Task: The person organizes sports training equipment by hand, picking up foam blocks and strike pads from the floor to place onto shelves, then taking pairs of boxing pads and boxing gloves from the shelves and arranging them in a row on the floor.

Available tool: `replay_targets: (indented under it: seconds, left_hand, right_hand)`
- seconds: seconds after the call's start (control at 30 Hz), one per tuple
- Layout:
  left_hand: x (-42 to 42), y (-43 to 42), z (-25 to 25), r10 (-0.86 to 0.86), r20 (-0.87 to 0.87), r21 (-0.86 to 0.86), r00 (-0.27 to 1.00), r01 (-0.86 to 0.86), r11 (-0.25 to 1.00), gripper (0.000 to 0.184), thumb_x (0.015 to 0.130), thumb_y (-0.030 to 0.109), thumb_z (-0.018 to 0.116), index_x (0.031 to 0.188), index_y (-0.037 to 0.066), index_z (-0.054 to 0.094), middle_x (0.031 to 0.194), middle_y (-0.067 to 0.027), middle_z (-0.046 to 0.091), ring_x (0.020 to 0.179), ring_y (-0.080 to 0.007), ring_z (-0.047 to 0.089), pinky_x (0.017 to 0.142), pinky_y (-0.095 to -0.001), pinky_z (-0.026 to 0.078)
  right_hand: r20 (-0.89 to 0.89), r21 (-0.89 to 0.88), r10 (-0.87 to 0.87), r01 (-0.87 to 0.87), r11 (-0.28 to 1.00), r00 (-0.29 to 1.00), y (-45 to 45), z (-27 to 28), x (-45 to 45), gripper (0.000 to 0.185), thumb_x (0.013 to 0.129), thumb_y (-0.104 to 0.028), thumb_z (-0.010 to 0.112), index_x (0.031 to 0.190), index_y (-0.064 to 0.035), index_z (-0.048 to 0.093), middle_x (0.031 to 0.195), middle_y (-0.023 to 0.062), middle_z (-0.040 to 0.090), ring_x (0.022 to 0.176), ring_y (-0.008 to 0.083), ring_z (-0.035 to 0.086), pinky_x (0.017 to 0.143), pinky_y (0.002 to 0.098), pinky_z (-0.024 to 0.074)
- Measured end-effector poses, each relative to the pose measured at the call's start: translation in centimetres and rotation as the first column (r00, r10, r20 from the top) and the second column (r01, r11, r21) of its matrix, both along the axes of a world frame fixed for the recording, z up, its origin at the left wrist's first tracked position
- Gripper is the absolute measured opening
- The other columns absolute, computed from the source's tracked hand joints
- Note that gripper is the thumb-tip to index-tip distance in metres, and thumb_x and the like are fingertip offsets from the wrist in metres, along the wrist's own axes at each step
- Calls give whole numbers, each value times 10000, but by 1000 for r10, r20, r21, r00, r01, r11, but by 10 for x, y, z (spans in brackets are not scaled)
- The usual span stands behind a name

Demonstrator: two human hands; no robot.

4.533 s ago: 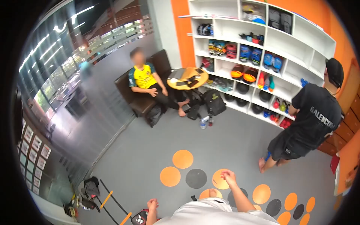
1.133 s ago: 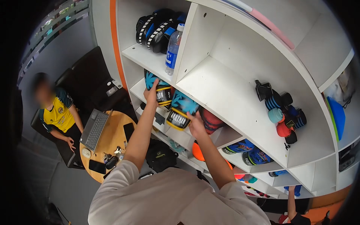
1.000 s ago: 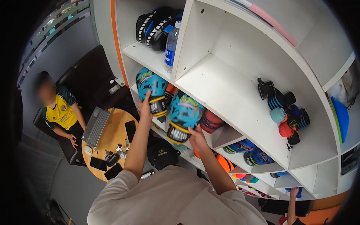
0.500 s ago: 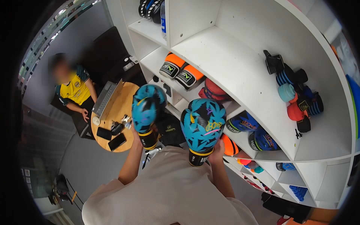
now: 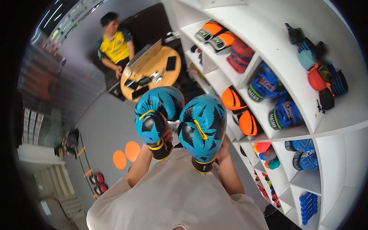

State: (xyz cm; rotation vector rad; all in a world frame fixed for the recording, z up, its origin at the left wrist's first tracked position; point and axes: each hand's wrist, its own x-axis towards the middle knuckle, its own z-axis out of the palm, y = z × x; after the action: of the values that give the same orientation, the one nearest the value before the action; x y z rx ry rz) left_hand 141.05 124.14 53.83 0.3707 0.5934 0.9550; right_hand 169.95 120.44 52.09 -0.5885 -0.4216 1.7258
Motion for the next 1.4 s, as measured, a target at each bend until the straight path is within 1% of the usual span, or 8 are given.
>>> replay_targets:
  seconds: [0.03,0.07,0.23,0.33,0.53,1.0,1.13,1.4]
  left_hand:
    - [-3,-36,18,82,-281,57,956,-68,996,330,866,459,537,796,149,450,576,38,367,531,-131,388,605,-303,348]
    - [-23,-68,-12,140,159,-125,977,-120,985,307,859,437,545,798,146,470,570,33,365,537,-136,405,620,-309,362]
    - [-83,-234,-25,412,-103,-92,905,-421,902,430,814,529,533,883,105,555,661,-65,509,517,-208,448,577,-356,402]
    - [-122,-342,-49,505,255,49,825,-533,845,871,690,639,673,1284,32,480,1102,-207,623,881,-385,652,746,-493,563]
    - [-184,-537,-63,978,-94,7,188,-982,190,670,837,479,639,1287,12,470,1221,-143,595,1074,-271,607,946,-407,485]
    - [-280,-869,-27,724,-404,396,-559,-820,-413,633,730,348,786,1163,-27,519,1053,-94,626,932,-166,608,836,-308,489]
    - [-349,-1021,-267,605,-452,559,-655,-737,-380,656,717,340,797,1172,-32,505,1051,-95,621,937,-165,607,834,-309,494]
    - [-455,-1573,-1117,372,-403,715,-836,-541,-442,602,723,353,789,1130,-16,542,1029,-72,623,910,-149,590,832,-313,481]
  right_hand:
    - [-3,-26,99,-99,995,995,-15,12,-3,708,891,-556,511,1410,-88,396,1354,120,509,1190,309,523,1029,439,407]
    - [-8,-51,197,-197,979,980,-31,21,-10,705,889,-565,512,1400,-88,411,1335,121,527,1187,313,524,1022,444,411]
    - [259,-277,364,-292,915,895,-109,-6,-60,696,894,-572,507,1381,-80,434,1312,121,549,1186,310,526,1007,454,419]
    - [251,-161,565,-541,825,786,-148,-3,-108,739,865,-591,554,1381,-77,431,1333,110,534,1188,291,525,1015,447,412]
    - [477,-109,593,-626,772,649,-234,-14,-260,670,848,-432,685,1332,-51,421,1284,99,542,1163,250,538,984,420,443]
    - [384,-129,903,-980,-152,-191,-480,-16,-624,826,776,-550,709,1335,-29,395,1264,104,545,1137,233,559,939,393,485]
    - [342,-104,913,-974,-199,-223,-636,-303,-727,927,698,-656,709,1347,-54,433,1289,105,552,1181,249,538,984,422,461]
    - [195,399,973,-897,-191,-120,-1220,-1185,-923,674,711,-405,826,1159,11,543,1061,72,634,969,174,610,836,321,509]
